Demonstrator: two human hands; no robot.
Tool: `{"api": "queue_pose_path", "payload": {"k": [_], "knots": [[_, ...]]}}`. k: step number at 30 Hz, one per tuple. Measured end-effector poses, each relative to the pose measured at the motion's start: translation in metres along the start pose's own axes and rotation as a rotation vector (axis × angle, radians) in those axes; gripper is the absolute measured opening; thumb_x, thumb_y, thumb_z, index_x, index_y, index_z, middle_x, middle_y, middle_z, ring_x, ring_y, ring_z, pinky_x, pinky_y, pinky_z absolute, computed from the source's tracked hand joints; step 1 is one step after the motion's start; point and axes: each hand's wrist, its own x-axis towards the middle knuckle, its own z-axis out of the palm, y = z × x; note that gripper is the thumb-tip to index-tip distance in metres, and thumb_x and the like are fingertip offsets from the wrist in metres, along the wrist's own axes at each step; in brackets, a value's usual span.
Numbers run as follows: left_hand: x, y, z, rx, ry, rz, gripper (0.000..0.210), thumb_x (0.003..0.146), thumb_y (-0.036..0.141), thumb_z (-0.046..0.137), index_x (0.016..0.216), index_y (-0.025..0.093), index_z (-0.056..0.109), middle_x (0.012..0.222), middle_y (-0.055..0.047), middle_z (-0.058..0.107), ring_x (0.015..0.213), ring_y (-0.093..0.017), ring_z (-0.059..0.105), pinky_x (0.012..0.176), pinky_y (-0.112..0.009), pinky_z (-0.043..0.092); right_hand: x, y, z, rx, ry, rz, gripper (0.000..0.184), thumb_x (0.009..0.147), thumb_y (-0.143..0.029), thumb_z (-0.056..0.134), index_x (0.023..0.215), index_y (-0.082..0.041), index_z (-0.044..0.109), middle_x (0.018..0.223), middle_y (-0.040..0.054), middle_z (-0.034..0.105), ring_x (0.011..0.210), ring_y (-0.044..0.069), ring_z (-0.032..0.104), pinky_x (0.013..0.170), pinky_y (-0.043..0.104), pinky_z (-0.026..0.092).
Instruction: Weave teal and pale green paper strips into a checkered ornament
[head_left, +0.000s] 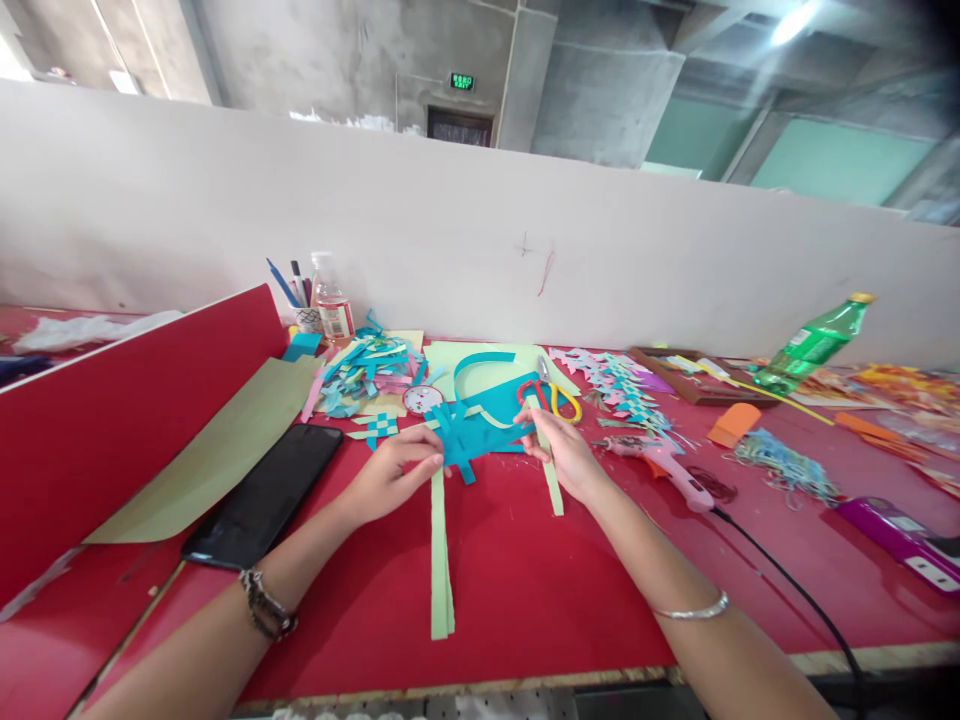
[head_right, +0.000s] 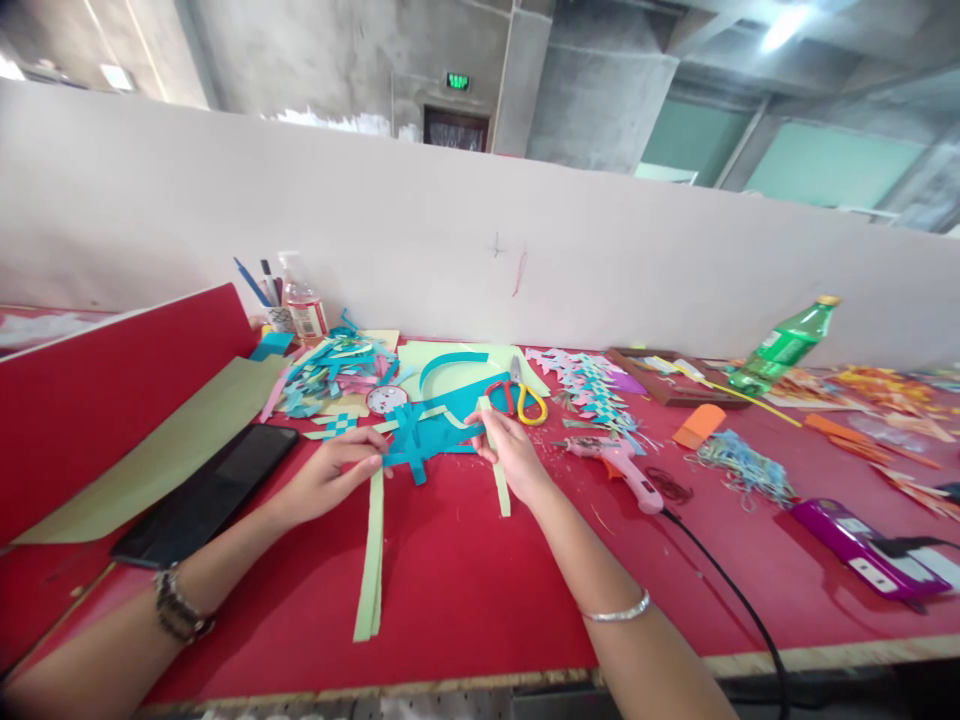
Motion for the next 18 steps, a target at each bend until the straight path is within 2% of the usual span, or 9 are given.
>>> {"api": "queue_pose_path", "payload": {"k": [3,5,8,13,18], "knots": [[-0.001,0.004,0.001,0.154,-0.121,0.06,0.032,0.087,0.029,0.035,0.074,0.015,0.061,0.085,-0.005,0.053,0.079,-0.013,0.051,0.072,-0.022,0.04,0.003,0.001,-0.004,-0.012,0.094,-0.072,0.035,0.073,-0.052,0.047,0.075,-0.019,0.055,0.059,-0.0009,0.052,0.051,0.01,0.045,0.051,0.024,0.036],[-0.001,0.005,0.001,0.199,-0.156,0.076,0.031,0.087,0.028,0.035,0.073,0.015,0.059,0.087,-0.006,0.053,0.08,-0.013,0.051,0.071,-0.021,0.04,0.005,0.001,-0.009,-0.047,0.156,-0.144,0.032,0.074,-0.05,0.047,0.074,-0.019,0.057,0.074,0.0023,0.057,0.069,0.014,0.052,0.064,0.027,0.041],[-0.001,0.006,0.002,0.216,-0.17,0.093,0.03,0.087,0.027,0.034,0.072,0.015,0.058,0.088,-0.006,0.054,0.081,-0.013,0.052,0.071,-0.021,0.039,0.006,-0.002,-0.015,-0.123,0.195,-0.234,0.031,0.077,-0.046,0.042,0.077,-0.02,0.059,0.093,0.004,0.057,0.091,0.018,0.051,0.078,0.03,0.04],[-0.002,0.013,0.008,0.208,-0.241,0.154,0.028,0.087,0.025,0.035,0.073,0.015,0.057,0.088,-0.006,0.055,0.08,-0.012,0.053,0.072,-0.021,0.039,0.001,-0.014,-0.017,-0.243,0.253,-0.4,0.026,0.079,-0.04,0.042,0.09,-0.022,0.057,0.102,0.0041,0.056,0.101,0.02,0.048,0.084,0.033,0.038],[-0.001,0.017,0.012,0.255,-0.279,0.188,0.026,0.087,0.026,0.036,0.077,0.016,0.058,0.089,-0.006,0.057,0.08,-0.013,0.054,0.072,-0.021,0.04,-0.003,-0.019,-0.013,-0.248,0.327,-0.542,0.019,0.08,-0.034,0.044,0.082,-0.021,0.059,0.094,0.004,0.059,0.1,0.019,0.05,0.086,0.035,0.037]]}}
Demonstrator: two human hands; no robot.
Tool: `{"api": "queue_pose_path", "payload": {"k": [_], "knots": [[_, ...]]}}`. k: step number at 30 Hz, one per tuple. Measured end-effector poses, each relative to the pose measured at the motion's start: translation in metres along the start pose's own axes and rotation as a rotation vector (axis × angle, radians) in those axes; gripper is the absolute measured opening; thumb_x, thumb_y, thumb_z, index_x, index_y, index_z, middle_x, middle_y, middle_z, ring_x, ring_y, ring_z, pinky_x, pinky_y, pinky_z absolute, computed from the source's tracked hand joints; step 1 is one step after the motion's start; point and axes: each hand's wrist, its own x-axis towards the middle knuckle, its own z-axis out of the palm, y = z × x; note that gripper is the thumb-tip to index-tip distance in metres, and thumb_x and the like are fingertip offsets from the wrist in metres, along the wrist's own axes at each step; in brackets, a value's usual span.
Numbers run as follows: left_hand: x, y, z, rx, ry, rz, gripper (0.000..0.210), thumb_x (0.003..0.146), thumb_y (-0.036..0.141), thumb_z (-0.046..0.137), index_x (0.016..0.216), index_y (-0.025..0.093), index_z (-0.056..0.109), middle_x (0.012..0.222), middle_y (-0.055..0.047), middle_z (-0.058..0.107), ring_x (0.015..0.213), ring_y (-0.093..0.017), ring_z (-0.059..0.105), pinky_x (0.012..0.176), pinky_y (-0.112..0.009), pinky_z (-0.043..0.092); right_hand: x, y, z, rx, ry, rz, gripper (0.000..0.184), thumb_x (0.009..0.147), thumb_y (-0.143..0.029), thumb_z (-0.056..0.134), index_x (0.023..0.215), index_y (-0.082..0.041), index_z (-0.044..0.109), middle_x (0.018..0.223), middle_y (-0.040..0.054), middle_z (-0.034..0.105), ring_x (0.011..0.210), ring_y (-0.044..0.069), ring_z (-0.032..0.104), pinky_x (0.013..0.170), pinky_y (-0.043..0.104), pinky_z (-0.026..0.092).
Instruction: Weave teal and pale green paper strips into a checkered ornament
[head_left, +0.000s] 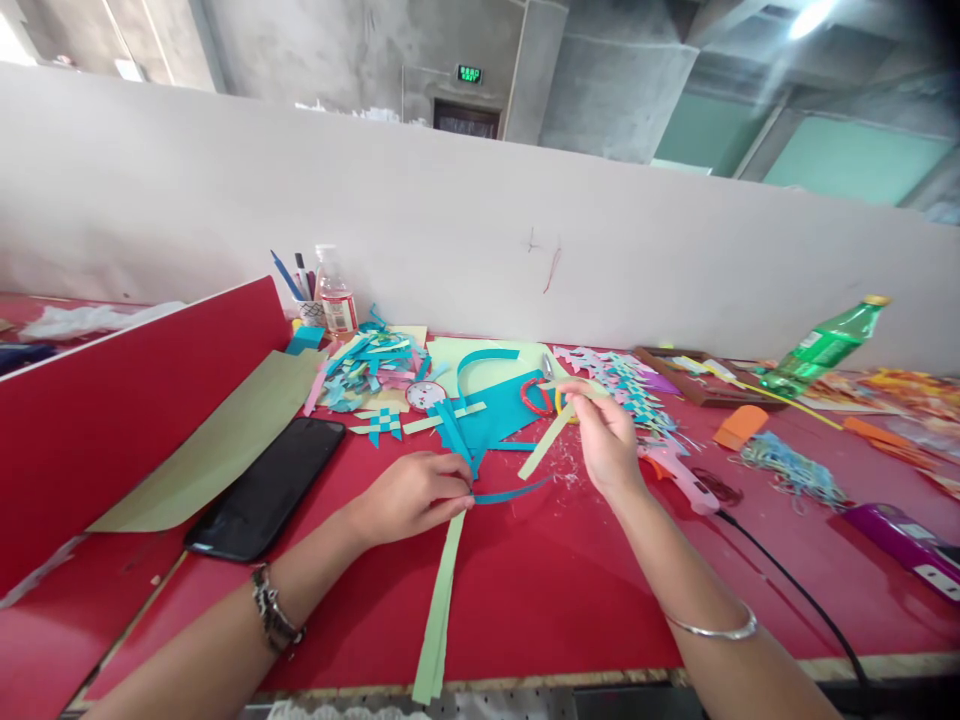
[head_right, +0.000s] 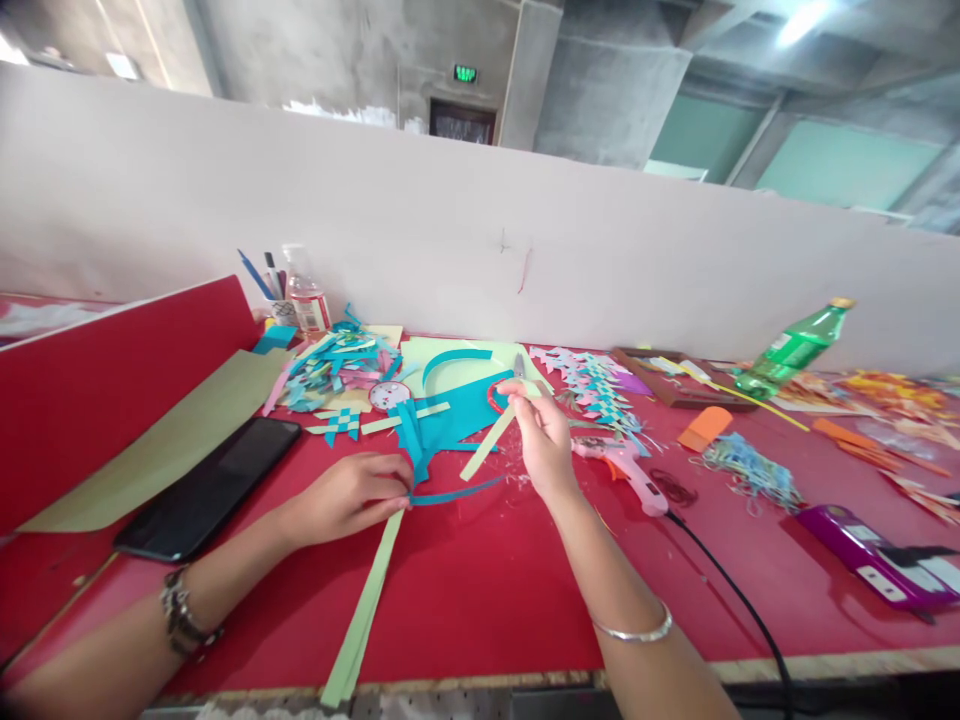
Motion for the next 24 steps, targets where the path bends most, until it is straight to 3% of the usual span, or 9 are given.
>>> {"api": "queue_pose_path", "payload": {"k": [3,5,9,13,17,24], "knots": [[0.001,0.001,0.001,0.004,0.007,0.022,0.026,0.087,0.027,0.036,0.077,0.016,0.057,0.089,-0.006,0.057,0.079,-0.013,0.054,0.071,-0.021,0.04,-0.001,-0.002,0.002,0.072,0.054,-0.057,0.015,0.08,-0.031,0.046,0.079,-0.023,0.058,0.09,0.0025,0.059,0.1,0.018,0.049,0.087,0.034,0.037],[0.001,0.002,0.002,-0.002,0.012,0.043,0.026,0.087,0.027,0.036,0.076,0.016,0.058,0.088,-0.006,0.057,0.077,-0.012,0.054,0.07,-0.02,0.04,-0.002,-0.002,0.003,0.077,0.024,-0.067,0.015,0.08,-0.031,0.045,0.079,-0.024,0.059,0.091,0.0025,0.058,0.101,0.018,0.048,0.086,0.033,0.038],[0.001,0.002,0.004,0.0,0.02,0.047,0.026,0.086,0.027,0.036,0.075,0.017,0.057,0.088,-0.006,0.057,0.077,-0.012,0.054,0.07,-0.02,0.04,-0.009,-0.002,0.007,0.006,-0.206,0.021,0.019,0.08,-0.032,0.044,0.078,-0.023,0.061,0.093,0.0033,0.057,0.098,0.019,0.049,0.085,0.033,0.039],[0.001,0.001,0.005,0.024,0.016,0.043,0.026,0.086,0.027,0.036,0.077,0.017,0.058,0.091,-0.006,0.056,0.08,-0.013,0.054,0.072,-0.021,0.04,-0.02,-0.003,0.018,0.114,-0.465,0.122,0.022,0.081,-0.031,0.042,0.081,-0.025,0.064,0.09,0.0013,0.058,0.093,0.018,0.051,0.085,0.033,0.039],[0.001,0.0,0.005,0.11,0.028,0.066,0.026,0.086,0.028,0.036,0.079,0.017,0.058,0.094,-0.006,0.056,0.08,-0.013,0.054,0.073,-0.023,0.04,-0.026,-0.012,0.025,0.15,-0.603,0.133,0.024,0.081,-0.03,0.042,0.083,-0.026,0.066,0.093,0.0021,0.054,0.098,0.018,0.047,0.09,0.034,0.034],[0.0,-0.002,0.006,0.347,0.151,0.081,0.029,0.087,0.03,0.036,0.077,0.018,0.06,0.099,-0.005,0.055,0.078,-0.013,0.054,0.071,-0.025,0.04,-0.025,-0.027,0.02,0.131,-0.621,0.101,0.017,0.08,-0.03,0.047,0.081,-0.024,0.063,0.085,0.0024,0.05,0.083,0.015,0.05,0.074,0.028,0.043]]}}
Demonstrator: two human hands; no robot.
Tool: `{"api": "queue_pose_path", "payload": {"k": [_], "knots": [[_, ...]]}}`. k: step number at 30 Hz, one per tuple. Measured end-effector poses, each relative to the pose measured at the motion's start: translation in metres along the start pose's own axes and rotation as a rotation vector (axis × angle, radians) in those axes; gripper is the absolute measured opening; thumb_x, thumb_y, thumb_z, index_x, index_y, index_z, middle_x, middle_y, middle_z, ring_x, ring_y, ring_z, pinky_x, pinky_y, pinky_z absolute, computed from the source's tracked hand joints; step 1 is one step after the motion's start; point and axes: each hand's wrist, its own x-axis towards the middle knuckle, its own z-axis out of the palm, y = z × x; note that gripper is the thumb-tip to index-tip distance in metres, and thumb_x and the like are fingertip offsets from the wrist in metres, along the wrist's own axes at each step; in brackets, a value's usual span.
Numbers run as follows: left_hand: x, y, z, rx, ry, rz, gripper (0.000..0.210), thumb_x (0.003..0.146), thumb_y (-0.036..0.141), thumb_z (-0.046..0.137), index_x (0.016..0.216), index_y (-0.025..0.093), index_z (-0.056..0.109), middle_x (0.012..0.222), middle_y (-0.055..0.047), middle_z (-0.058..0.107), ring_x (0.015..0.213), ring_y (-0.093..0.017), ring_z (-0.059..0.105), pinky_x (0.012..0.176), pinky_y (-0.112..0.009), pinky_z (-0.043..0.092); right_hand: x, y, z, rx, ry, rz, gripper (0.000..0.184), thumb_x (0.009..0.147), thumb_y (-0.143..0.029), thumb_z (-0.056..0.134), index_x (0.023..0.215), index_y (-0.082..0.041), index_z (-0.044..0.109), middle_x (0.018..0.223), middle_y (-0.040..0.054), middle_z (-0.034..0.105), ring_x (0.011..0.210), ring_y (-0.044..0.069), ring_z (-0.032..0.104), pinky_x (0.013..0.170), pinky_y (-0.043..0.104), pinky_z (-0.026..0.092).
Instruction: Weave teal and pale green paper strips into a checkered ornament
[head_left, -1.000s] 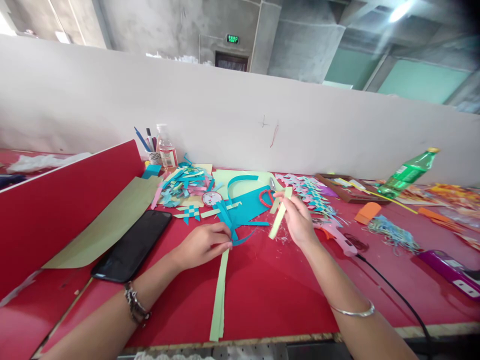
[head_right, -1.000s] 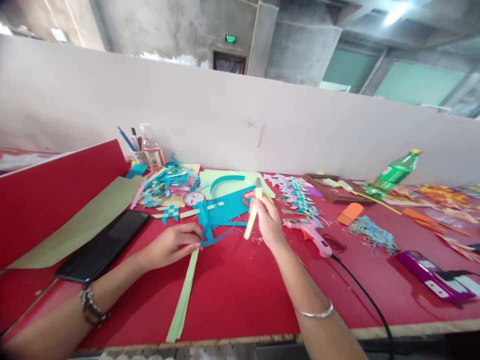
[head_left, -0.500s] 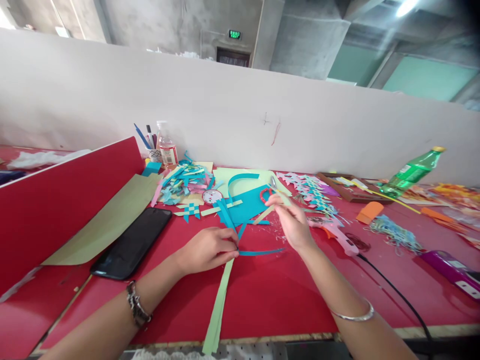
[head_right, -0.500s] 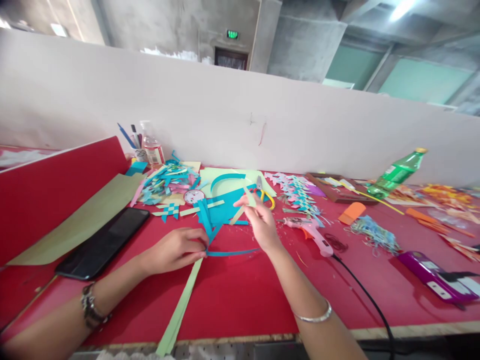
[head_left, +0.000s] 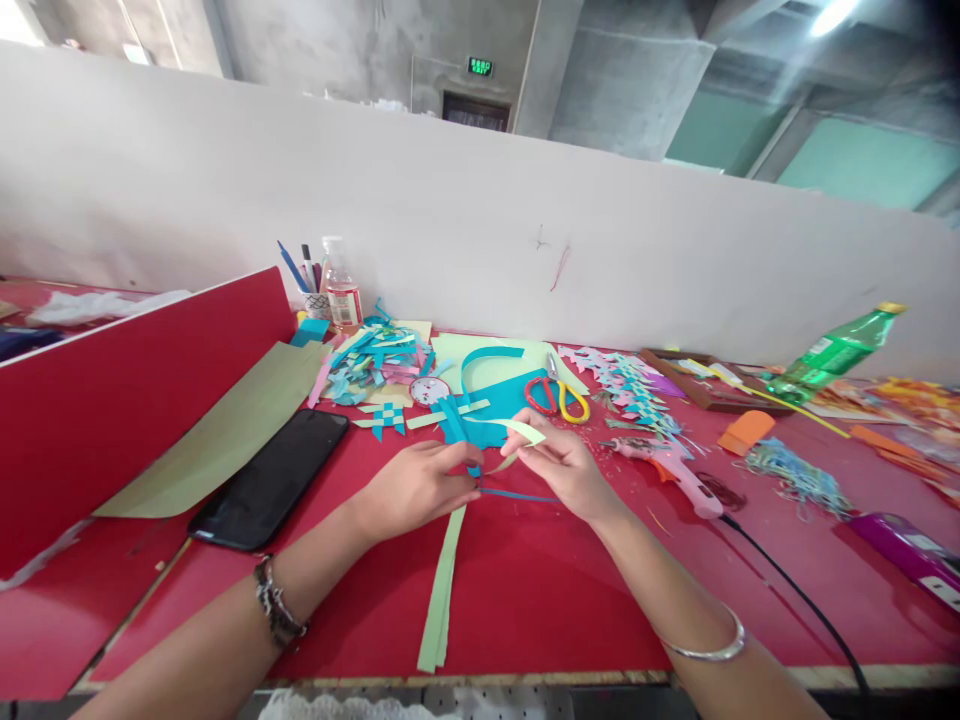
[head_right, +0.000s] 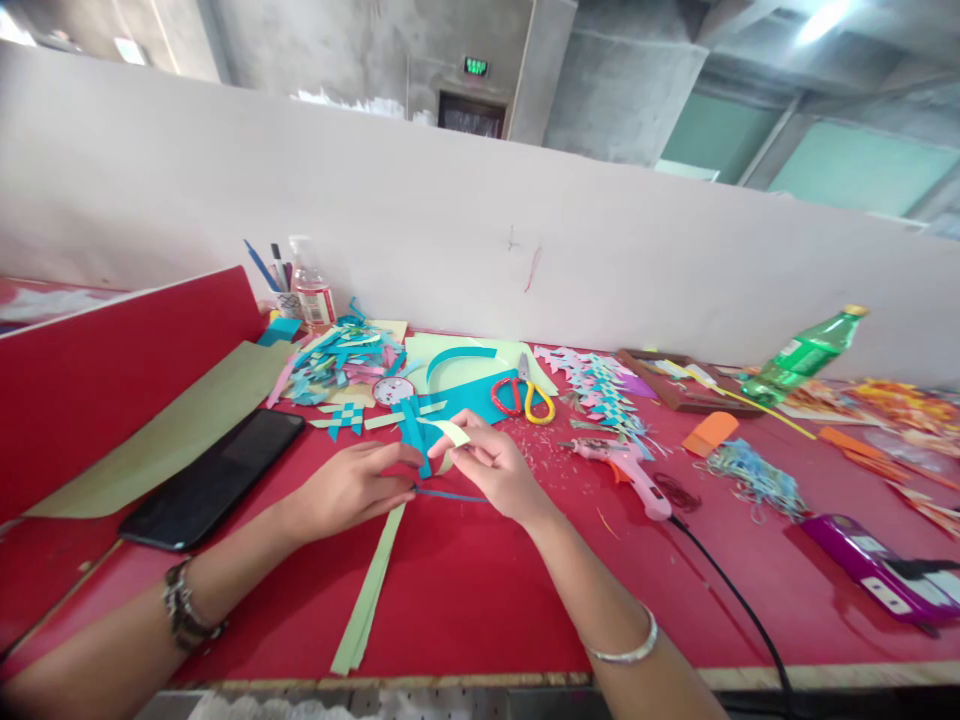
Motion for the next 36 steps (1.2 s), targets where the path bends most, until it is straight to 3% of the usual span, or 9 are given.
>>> {"api": "queue_pose_path", "payload": {"k": [8,14,22,27,33,36], "knots": [[-0.001,-0.002,-0.004,0.31,0.141,-0.044,0.02,0.086,0.026,0.04,0.078,0.02,0.058,0.085,-0.001,0.057,0.076,-0.013,0.053,0.068,-0.025,0.036,-0.001,-0.004,0.009,-0.186,0.165,-0.061,0.006,0.075,-0.026,0.053,0.08,-0.022,0.055,0.076,0.0007,0.058,0.075,0.015,0.055,0.072,0.029,0.045],[-0.002,0.0,-0.008,0.343,0.208,-0.129,0.019,0.085,0.029,0.042,0.08,0.021,0.058,0.09,-0.002,0.057,0.075,-0.013,0.054,0.066,-0.024,0.037,0.0,-0.006,0.01,-0.376,0.292,-0.242,0.006,0.073,-0.023,0.057,0.067,-0.023,0.055,0.098,0.0033,0.055,0.096,0.019,0.05,0.086,0.037,0.038],[-0.001,0.003,-0.012,0.33,0.224,-0.142,0.02,0.085,0.027,0.042,0.078,0.019,0.059,0.078,-0.001,0.059,0.068,-0.012,0.053,0.061,-0.023,0.036,-0.004,-0.014,0.012,-0.368,0.404,-0.287,0.004,0.074,-0.02,0.056,0.072,-0.022,0.053,0.074,0.0011,0.055,0.07,0.014,0.053,0.063,0.027,0.043],[0.0,0.002,-0.012,0.301,0.222,-0.171,0.024,0.086,0.026,0.039,0.074,0.018,0.058,0.075,0.0,0.059,0.065,-0.011,0.053,0.06,-0.023,0.037,-0.004,-0.018,0.007,-0.442,0.315,-0.321,0.005,0.073,-0.016,0.057,0.073,-0.02,0.053,0.071,0.0001,0.057,0.071,0.013,0.055,0.066,0.026,0.044],[-0.001,0.0,-0.008,0.256,0.219,-0.121,0.026,0.086,0.028,0.038,0.073,0.018,0.058,0.074,-0.001,0.059,0.064,-0.011,0.051,0.059,-0.022,0.038,0.0,-0.016,0.01,-0.37,0.162,-0.227,0.011,0.073,-0.02,0.058,0.065,-0.019,0.05,0.078,0.0008,0.054,0.076,0.012,0.053,0.07,0.026,0.043],[-0.001,-0.002,-0.007,0.258,0.218,-0.129,0.024,0.086,0.028,0.04,0.073,0.017,0.058,0.075,-0.001,0.058,0.064,-0.011,0.051,0.06,-0.022,0.038,0.0,-0.014,0.012,-0.359,0.136,-0.199,0.006,0.074,-0.023,0.057,0.072,-0.02,0.052,0.081,0.0014,0.053,0.081,0.014,0.052,0.074,0.028,0.043]]}}
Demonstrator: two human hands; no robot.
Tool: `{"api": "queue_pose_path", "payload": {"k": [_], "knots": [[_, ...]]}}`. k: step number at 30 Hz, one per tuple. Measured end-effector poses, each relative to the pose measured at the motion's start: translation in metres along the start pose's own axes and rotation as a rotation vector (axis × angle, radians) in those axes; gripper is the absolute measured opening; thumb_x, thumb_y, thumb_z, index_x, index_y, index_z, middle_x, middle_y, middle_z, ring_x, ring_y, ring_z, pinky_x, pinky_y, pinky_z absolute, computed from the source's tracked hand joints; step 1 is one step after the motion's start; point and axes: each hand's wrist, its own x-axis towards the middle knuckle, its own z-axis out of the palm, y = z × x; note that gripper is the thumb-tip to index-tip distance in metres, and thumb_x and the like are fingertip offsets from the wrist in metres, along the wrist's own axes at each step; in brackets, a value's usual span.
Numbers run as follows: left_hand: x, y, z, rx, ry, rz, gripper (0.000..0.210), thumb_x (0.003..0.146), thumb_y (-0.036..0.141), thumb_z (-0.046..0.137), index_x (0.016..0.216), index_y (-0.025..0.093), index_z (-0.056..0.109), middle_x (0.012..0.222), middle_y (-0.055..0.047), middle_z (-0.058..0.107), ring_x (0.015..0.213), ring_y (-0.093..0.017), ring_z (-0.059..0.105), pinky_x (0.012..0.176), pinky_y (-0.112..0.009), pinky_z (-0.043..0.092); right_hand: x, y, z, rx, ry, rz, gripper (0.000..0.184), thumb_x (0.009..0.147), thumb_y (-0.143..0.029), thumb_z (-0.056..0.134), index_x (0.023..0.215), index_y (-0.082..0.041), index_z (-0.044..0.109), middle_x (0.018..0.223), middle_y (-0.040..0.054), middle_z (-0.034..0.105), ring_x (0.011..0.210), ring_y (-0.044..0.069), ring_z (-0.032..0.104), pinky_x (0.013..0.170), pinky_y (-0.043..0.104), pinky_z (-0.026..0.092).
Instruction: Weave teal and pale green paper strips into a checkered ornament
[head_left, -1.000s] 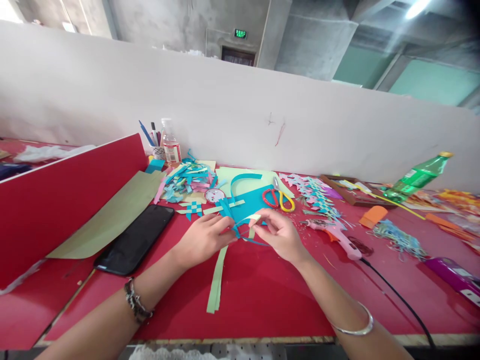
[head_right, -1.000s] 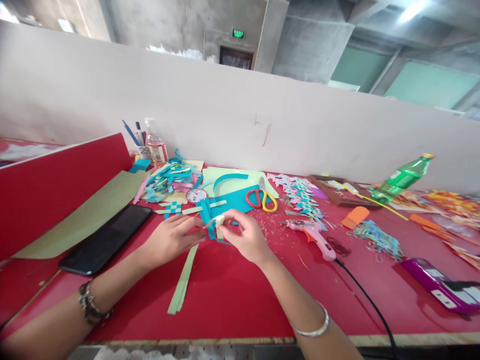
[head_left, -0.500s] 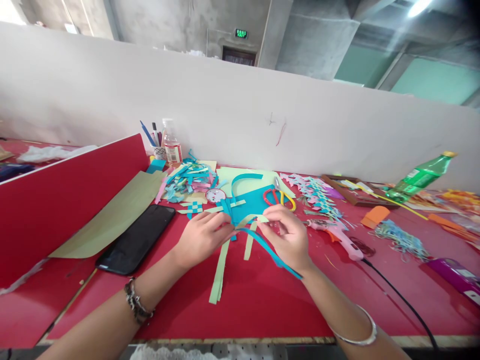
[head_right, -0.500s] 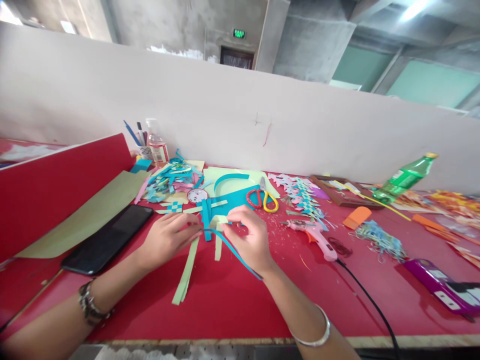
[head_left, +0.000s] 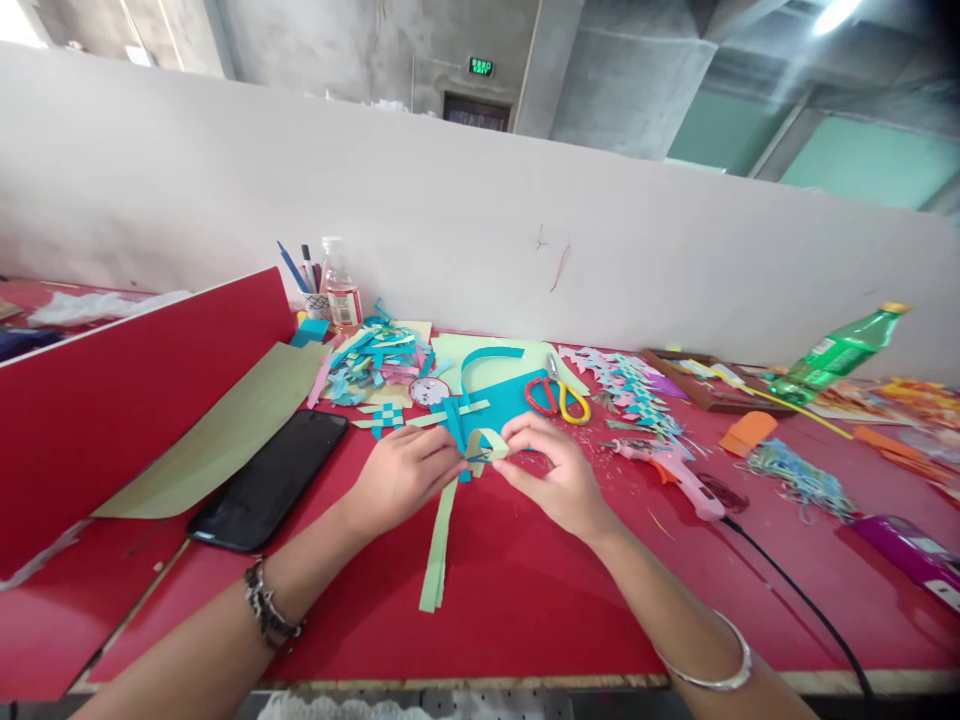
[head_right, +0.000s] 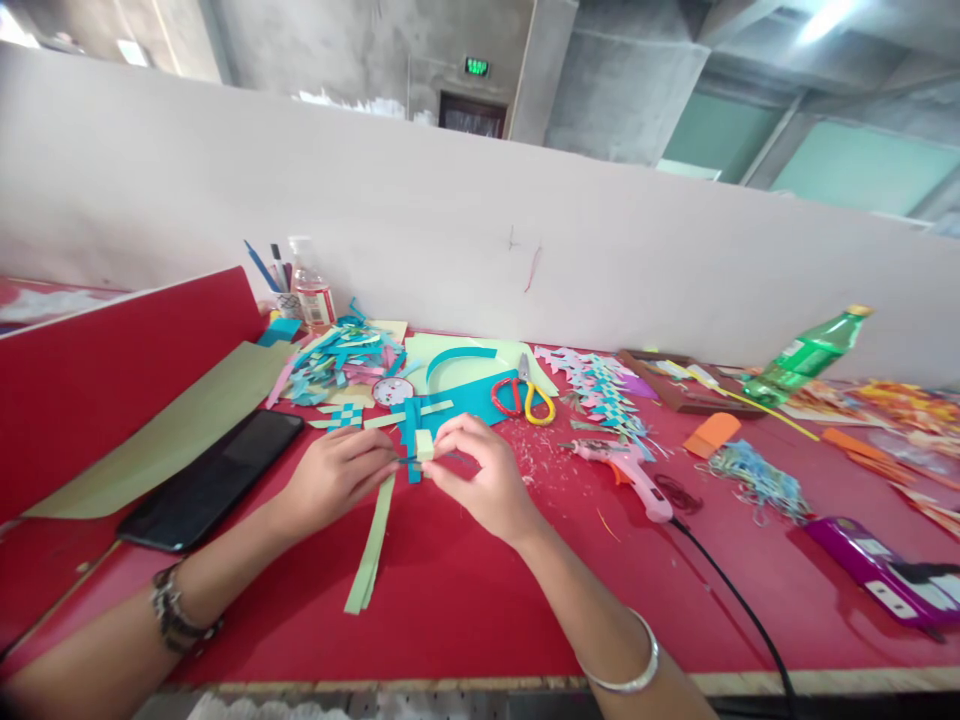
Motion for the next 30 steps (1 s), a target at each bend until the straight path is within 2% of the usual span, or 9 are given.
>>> {"api": "queue_pose_path", "payload": {"k": [1,3,5,8,11,17,23,27,30], "knots": [[0.0,0.0,0.0,0.006,0.001,0.005,0.024,0.085,0.028,0.041,0.073,0.017,0.058,0.075,-0.001,0.058,0.063,-0.011,0.05,0.06,-0.022,0.037,0.0,0.0,0.0,-0.008,0.015,0.01,0.008,0.074,-0.024,0.058,0.08,-0.021,0.053,0.084,0.0017,0.053,0.082,0.014,0.052,0.075,0.029,0.043],[0.0,0.0,0.0,0.028,0.01,0.023,0.023,0.085,0.028,0.041,0.073,0.017,0.058,0.074,0.0,0.058,0.062,-0.011,0.049,0.059,-0.023,0.037,-0.001,-0.001,-0.002,-0.038,0.05,0.007,0.026,0.073,-0.025,0.058,0.098,-0.024,0.05,0.089,0.0025,0.054,0.084,0.015,0.052,0.076,0.03,0.044],[0.001,0.0,-0.001,0.053,0.021,0.038,0.023,0.085,0.028,0.041,0.072,0.018,0.057,0.073,0.0,0.058,0.061,-0.011,0.049,0.058,-0.023,0.036,-0.001,-0.002,-0.005,-0.101,0.028,-0.057,0.035,0.074,-0.024,0.058,0.107,-0.026,0.047,0.092,0.0026,0.054,0.085,0.015,0.052,0.076,0.031,0.044],[0.001,0.001,-0.003,0.082,0.019,0.034,0.023,0.085,0.029,0.042,0.071,0.018,0.057,0.072,0.001,0.057,0.061,-0.011,0.049,0.058,-0.023,0.036,-0.001,-0.005,-0.008,-0.21,-0.062,-0.186,0.027,0.078,-0.021,0.053,0.104,-0.027,0.051,0.09,0.0026,0.057,0.086,0.015,0.053,0.075,0.03,0.044],[0.002,0.002,-0.005,0.106,0.007,0.03,0.022,0.085,0.028,0.042,0.071,0.018,0.057,0.071,0.001,0.057,0.062,-0.011,0.049,0.059,-0.023,0.036,-0.003,-0.007,-0.009,-0.213,-0.039,-0.227,0.019,0.08,-0.018,0.051,0.097,-0.025,0.056,0.085,0.0023,0.06,0.081,0.014,0.055,0.072,0.028,0.045],[0.005,0.006,-0.009,0.1,0.03,0.027,0.02,0.084,0.026,0.043,0.072,0.018,0.057,0.072,0.0,0.058,0.063,-0.012,0.049,0.06,-0.024,0.037,-0.005,-0.012,-0.005,-0.087,0.128,-0.16,0.014,0.078,-0.013,0.052,0.086,-0.022,0.06,0.078,0.0004,0.062,0.075,0.012,0.057,0.067,0.025,0.046],[0.006,0.01,-0.01,0.069,0.046,0.033,0.019,0.084,0.027,0.044,0.073,0.018,0.057,0.071,0.0,0.059,0.063,-0.012,0.05,0.06,-0.023,0.037,-0.004,-0.017,0.003,-0.119,0.1,-0.137,0.012,0.079,-0.016,0.051,0.083,-0.021,0.062,0.076,0.001,0.062,0.074,0.013,0.056,0.068,0.028,0.044],[0.006,0.01,-0.009,-0.011,0.067,-0.012,0.022,0.085,0.027,0.043,0.072,0.018,0.057,0.072,0.0,0.059,0.062,-0.011,0.05,0.059,-0.023,0.037,-0.002,-0.018,0.001,-0.184,0.211,-0.118,0.015,0.08,-0.018,0.048,0.09,-0.021,0.058,0.082,0.0031,0.058,0.08,0.015,0.053,0.071,0.031,0.043],[0.005,0.009,-0.007,-0.133,0.058,-0.077,0.021,0.085,0.024,0.041,0.073,0.017,0.056,0.074,-0.001,0.059,0.064,-0.011,0.051,0.06,-0.022,0.038,-0.003,-0.013,-0.004,-0.255,0.351,-0.164,0.023,0.076,-0.023,0.052,0.099,-0.02,0.051,0.091,0.0063,0.053,0.087,0.019,0.049,0.076,0.036,0.04]]}}
